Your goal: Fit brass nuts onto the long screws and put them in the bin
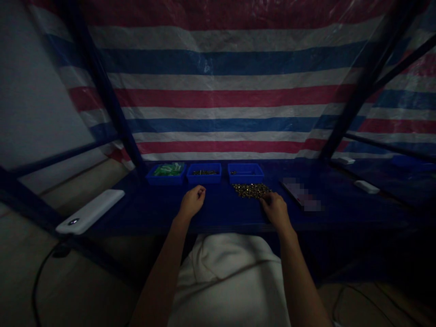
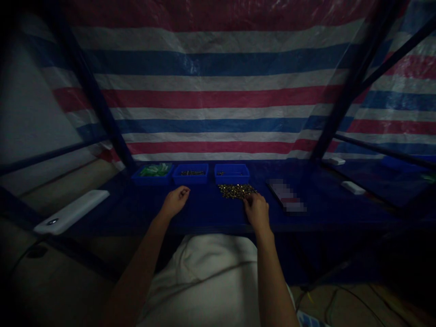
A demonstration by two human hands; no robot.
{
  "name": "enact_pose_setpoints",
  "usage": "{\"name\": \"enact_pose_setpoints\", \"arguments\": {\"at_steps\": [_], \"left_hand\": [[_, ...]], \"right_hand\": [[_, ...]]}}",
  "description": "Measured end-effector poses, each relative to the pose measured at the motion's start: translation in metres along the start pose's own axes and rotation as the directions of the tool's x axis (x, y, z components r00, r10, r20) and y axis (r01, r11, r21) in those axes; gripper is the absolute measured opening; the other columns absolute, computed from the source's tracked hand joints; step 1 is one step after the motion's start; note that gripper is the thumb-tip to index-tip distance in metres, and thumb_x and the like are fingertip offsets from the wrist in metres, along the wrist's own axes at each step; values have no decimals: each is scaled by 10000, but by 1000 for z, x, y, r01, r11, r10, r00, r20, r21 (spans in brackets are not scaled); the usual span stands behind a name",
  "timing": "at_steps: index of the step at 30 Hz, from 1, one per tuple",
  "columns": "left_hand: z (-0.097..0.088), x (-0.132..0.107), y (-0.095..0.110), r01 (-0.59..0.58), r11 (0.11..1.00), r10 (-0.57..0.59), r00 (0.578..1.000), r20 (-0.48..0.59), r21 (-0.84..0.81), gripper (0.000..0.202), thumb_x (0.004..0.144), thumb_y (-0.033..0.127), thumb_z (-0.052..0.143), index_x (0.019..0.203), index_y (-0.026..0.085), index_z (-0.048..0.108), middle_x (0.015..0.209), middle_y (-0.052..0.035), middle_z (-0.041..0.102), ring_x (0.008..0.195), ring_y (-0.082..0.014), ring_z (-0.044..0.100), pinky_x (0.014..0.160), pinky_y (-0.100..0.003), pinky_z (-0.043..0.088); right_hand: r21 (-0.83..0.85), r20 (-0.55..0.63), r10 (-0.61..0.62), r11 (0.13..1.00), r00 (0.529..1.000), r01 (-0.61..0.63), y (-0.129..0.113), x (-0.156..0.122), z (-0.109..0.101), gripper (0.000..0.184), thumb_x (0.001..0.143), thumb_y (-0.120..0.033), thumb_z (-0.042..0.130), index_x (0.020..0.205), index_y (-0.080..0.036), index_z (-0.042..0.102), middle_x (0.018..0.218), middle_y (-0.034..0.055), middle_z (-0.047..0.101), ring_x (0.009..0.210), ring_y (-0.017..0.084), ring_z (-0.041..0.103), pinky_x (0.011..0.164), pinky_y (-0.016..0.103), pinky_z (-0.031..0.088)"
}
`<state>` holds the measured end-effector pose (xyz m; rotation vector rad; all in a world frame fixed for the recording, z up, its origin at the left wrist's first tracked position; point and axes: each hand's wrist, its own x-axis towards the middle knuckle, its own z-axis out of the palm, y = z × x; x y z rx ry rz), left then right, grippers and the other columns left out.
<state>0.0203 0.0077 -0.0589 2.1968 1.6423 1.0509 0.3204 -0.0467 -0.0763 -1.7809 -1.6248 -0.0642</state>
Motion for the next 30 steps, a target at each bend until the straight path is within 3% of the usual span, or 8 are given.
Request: {"name": "enact_pose_setpoints", "arguments": {"at_steps": [13,23,27,30], "left_hand": [[-1,-1,1,17,1000,-17,1000,2,-4,190,786,273,455,867,198,609,741,-17,635,640,-114,561,582,-210,395],[-2,0,2,15,1000,-14,1000,3,-8,192,784,268,447,875,196,600,736,-13,625,615,-108,547,581,-210,393],[-1,0,2,19,1000,-19,1000,3,-10,200,792,278,440,885,195,596,741,-14,621,618,-109,545,578,-211,393],[-1,0,2,26,1000,-26,1000,7,-12,198,795,281,443,903,198,586,722,-6,612,613,-107,545,574,-211,393]], "right_hand": [[-43,13,-11,999,1000,11,-3,0,-4,157,789,-307,491,801,-184,587,867,90,606,834,226,554,709,328,401],[219,-46,93,972,995,-81,-3,-2,-8,215,742,-370,510,742,-169,589,717,67,641,664,196,594,639,307,432],[454,-114,166,886,979,-98,-14,4,-15,275,687,-432,578,761,-168,598,730,66,656,649,175,597,627,293,458],[696,-78,210,711,975,-97,-33,17,-21,322,641,-436,636,805,-162,596,738,64,666,643,166,600,611,287,474]]}}
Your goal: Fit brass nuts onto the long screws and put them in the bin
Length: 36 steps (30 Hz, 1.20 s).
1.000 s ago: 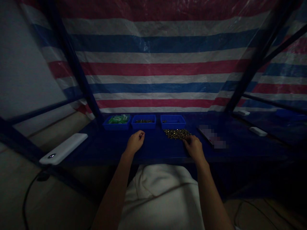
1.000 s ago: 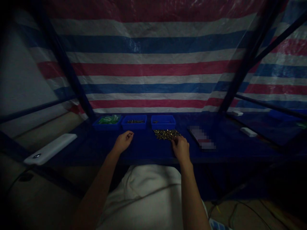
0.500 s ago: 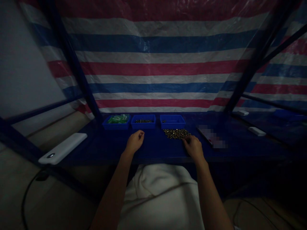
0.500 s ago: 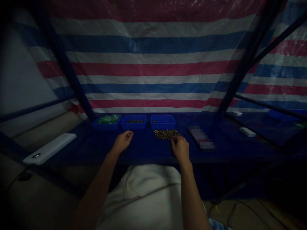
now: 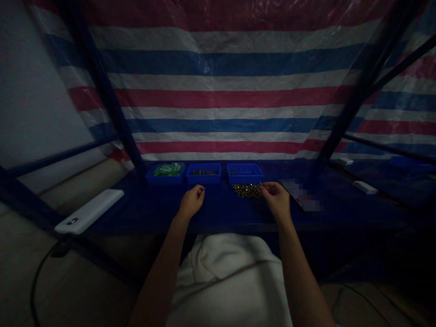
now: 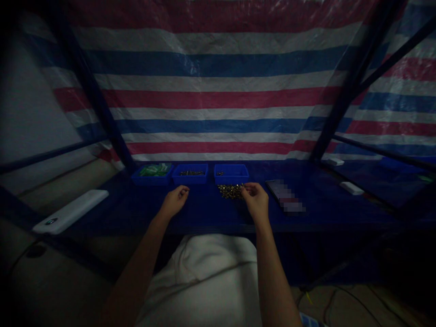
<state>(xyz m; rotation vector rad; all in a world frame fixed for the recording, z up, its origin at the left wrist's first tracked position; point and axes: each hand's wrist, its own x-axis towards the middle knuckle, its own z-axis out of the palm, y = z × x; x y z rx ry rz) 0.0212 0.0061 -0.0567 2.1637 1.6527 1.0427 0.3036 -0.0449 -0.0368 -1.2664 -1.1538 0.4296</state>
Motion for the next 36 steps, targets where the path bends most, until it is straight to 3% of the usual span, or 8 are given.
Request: {"name": "enact_pose_setpoints", "arguments": {"at_steps": [5,10,16,20,23,26,30,36], "left_hand": [[0,-1,0,-4,1000,4,1000,-7,6,205,793,272,450,942,197,569,705,4,605,587,-102,533,574,-215,392],[0,0,-1,-11,1000,11,1000,3,2,205,798,276,440,948,200,558,679,13,587,577,-102,523,571,-215,384],[0,0,-1,-18,1000,18,1000,-1,-2,199,793,273,442,937,199,558,687,9,584,587,-104,522,574,-217,380],[0,0,-2,-12,1000,12,1000,0,-8,207,798,275,438,957,198,545,687,12,578,591,-104,525,574,-215,378],[0,0,-1,-13,1000,13,1000,2,-9,211,797,270,441,967,193,540,688,11,575,588,-104,525,570,-213,377],[-1,0,0,-11,1000,11,1000,2,-10,207,794,260,444,961,188,542,683,10,573,581,-104,525,564,-211,376],[0,0,0,-14,1000,14,1000,-3,-15,202,791,261,449,955,191,544,675,11,572,570,-103,523,559,-209,374],[2,1,-5,-32,999,32,999,-8,-20,208,793,273,445,958,194,545,677,11,574,580,-104,524,567,-212,378]], "right_hand": [[394,239,150,888,959,-237,-25,18,21,266,658,-414,628,787,-183,607,819,63,688,632,140,606,601,274,492],[482,357,227,786,906,-386,-25,27,30,239,625,-378,665,768,-193,615,833,52,684,607,122,587,576,261,488],[202,161,18,978,987,-51,-22,28,25,294,637,-406,655,811,-172,620,686,16,621,565,120,525,554,254,428],[-79,172,-268,955,948,285,-19,23,14,268,731,-406,575,849,-173,634,764,41,601,667,143,528,644,281,433],[-31,170,-338,937,926,348,-19,15,9,240,753,-392,572,873,-196,643,838,43,601,743,152,544,694,291,440],[198,108,-198,965,974,175,-17,10,9,267,719,-403,622,897,-207,649,847,30,622,741,148,566,694,290,456],[503,144,57,856,988,-123,-13,11,10,302,684,-405,664,921,-219,652,757,2,647,648,118,583,661,277,477],[534,254,153,801,955,-270,-13,20,8,330,626,-368,718,890,-181,652,866,55,686,694,143,634,669,285,495]]}}
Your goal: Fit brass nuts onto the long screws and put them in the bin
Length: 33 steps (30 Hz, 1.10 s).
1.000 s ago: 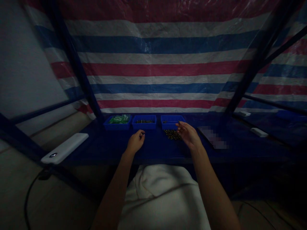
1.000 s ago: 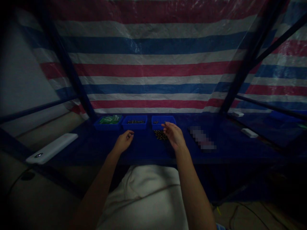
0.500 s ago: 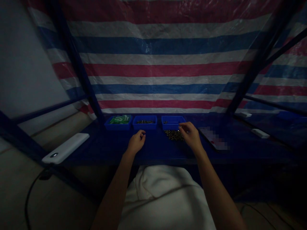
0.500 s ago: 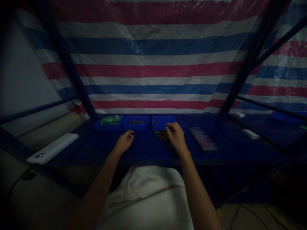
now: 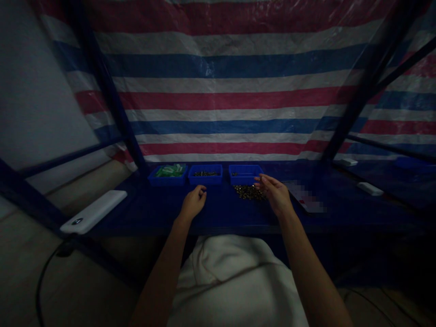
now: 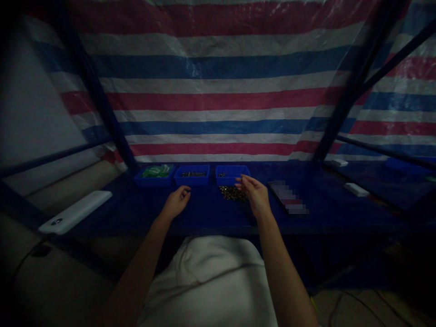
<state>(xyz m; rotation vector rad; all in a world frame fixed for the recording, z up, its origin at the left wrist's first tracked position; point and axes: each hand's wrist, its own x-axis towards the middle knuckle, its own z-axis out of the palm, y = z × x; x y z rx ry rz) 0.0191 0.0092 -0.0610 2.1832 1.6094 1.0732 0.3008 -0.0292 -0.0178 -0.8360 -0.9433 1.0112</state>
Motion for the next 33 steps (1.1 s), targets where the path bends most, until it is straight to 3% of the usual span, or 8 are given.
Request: {"name": "enact_pose_setpoints", "arguments": {"at_steps": [4,8,14,19,21,24,27,33], "left_hand": [[0,0,-1,2,1000,-2,1000,-2,-10,208,792,273,447,957,192,545,671,15,566,570,-98,516,563,-209,378],[0,0,-1,17,1000,-17,1000,-1,-18,207,787,265,455,957,190,546,669,18,564,565,-96,511,558,-208,378],[-1,-1,1,20,999,-20,1000,6,-28,203,787,265,451,950,194,549,656,21,556,548,-95,502,550,-209,370],[1,0,-1,24,999,-24,1000,2,-30,201,788,263,446,945,190,547,670,16,566,550,-94,507,553,-210,369],[1,1,-2,18,1000,-18,1000,-1,-25,200,788,268,450,945,191,547,674,16,569,558,-95,512,555,-210,369],[1,0,-2,18,1000,-18,1000,4,-23,200,791,268,450,950,196,548,673,19,571,556,-94,510,553,-208,368],[0,-1,0,23,999,-23,1000,11,-27,199,794,264,448,950,197,552,680,17,578,560,-92,512,551,-206,366],[-2,-1,4,21,999,-21,1000,15,-27,194,792,257,450,944,194,552,671,18,563,571,-92,510,561,-206,371]], "right_hand": [[-135,-64,-97,987,993,88,-3,9,2,359,622,-381,707,895,-165,621,759,34,677,614,123,606,604,259,469],[-295,-99,-236,935,967,198,-3,19,7,329,612,-400,693,814,-164,583,557,-38,572,501,91,513,518,224,411],[-303,-44,-219,933,975,196,-5,37,17,310,618,-410,664,762,-140,620,543,-38,525,470,72,433,474,215,349],[-302,-82,-201,938,976,168,7,70,28,323,624,-419,631,775,-133,635,541,-26,538,459,88,441,475,232,368],[-436,-81,-233,883,969,176,14,83,31,322,635,-407,612,802,-132,642,607,15,598,518,125,508,522,261,419],[-692,26,-341,672,940,263,22,92,33,350,654,-328,606,942,-132,636,742,75,659,665,187,587,676,331,468],[-800,141,-395,495,908,339,23,88,27,410,698,-276,573,1083,-137,582,842,92,671,724,199,610,748,357,471],[-788,148,-468,477,871,390,11,65,-7,366,755,-302,523,1073,-131,578,874,88,669,746,186,617,741,333,482]]}}
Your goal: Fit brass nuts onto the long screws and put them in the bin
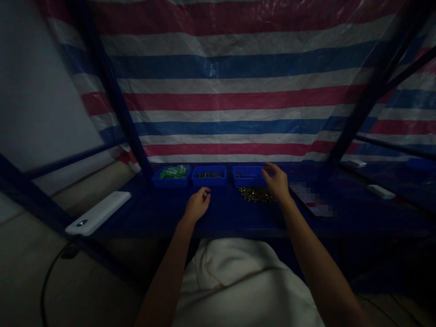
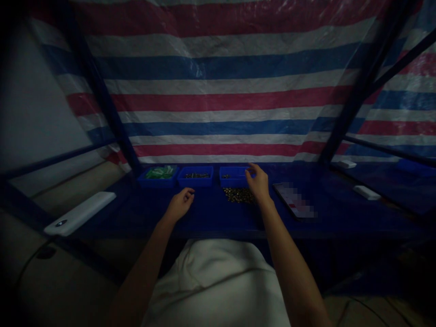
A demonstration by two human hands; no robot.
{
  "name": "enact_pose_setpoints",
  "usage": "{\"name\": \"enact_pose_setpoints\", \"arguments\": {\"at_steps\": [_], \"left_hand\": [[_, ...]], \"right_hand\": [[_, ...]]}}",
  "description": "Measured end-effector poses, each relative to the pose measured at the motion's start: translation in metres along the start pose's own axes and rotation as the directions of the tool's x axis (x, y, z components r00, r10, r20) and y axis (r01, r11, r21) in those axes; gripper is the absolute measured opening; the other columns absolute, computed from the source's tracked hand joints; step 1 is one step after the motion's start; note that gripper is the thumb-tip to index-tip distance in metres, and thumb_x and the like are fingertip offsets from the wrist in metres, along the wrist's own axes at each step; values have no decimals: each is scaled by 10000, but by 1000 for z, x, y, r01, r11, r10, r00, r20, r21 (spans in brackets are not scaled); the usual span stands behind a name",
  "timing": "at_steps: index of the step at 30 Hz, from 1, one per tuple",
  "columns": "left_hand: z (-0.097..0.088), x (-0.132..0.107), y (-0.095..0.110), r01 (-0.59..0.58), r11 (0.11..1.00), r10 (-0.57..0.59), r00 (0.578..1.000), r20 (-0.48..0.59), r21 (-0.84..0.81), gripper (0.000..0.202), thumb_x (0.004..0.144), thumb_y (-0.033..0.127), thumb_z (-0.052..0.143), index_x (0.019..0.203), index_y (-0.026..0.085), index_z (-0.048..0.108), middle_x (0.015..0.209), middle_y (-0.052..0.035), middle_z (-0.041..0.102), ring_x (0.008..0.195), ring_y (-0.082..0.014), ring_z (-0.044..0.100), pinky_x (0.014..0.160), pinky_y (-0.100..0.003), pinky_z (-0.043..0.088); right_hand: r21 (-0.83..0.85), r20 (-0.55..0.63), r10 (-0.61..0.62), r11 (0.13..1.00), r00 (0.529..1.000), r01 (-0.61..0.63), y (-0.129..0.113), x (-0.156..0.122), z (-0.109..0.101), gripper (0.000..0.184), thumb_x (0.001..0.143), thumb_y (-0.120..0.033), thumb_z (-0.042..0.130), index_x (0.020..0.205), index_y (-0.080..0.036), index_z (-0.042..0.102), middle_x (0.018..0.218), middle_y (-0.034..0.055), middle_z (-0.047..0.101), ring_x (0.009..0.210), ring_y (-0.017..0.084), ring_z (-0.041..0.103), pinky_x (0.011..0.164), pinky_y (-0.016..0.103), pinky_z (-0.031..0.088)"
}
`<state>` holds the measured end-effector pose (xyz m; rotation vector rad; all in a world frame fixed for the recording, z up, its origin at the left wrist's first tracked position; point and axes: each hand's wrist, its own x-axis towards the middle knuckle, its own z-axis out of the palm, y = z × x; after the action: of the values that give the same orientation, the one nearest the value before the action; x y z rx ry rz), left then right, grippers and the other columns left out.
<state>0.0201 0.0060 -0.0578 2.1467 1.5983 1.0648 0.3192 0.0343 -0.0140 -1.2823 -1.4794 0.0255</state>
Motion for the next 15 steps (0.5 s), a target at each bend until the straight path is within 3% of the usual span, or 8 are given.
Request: {"name": "enact_pose_setpoints", "arguments": {"at_steps": [4,8,12,15], "left_hand": [[1,1,-2,7,1000,-7,1000,6,-3,199,794,258,444,950,193,550,668,17,561,570,-94,511,559,-208,374],[2,1,-5,-5,1000,5,1000,-2,0,210,798,267,440,962,194,549,672,14,565,570,-97,514,555,-209,375],[2,1,-5,-7,1000,7,1000,-13,3,205,793,271,447,952,194,551,670,13,565,569,-97,512,558,-208,375],[2,1,-4,-8,1000,8,1000,-11,1,205,791,269,447,953,195,550,675,14,568,564,-96,510,556,-207,372]], "right_hand": [[-54,110,34,998,993,-28,16,-14,-32,351,752,-319,539,1057,-150,586,852,74,671,750,190,620,718,335,481],[-201,365,78,980,928,-3,30,-27,-56,211,727,-256,565,899,-156,636,821,81,677,731,195,626,680,304,472],[-306,482,112,951,869,47,34,-36,-70,105,708,-194,565,778,-167,638,744,62,666,659,179,609,625,271,450],[-312,518,93,946,850,86,34,-41,-71,101,720,-197,558,774,-162,636,766,68,652,673,179,600,642,276,450]]}}
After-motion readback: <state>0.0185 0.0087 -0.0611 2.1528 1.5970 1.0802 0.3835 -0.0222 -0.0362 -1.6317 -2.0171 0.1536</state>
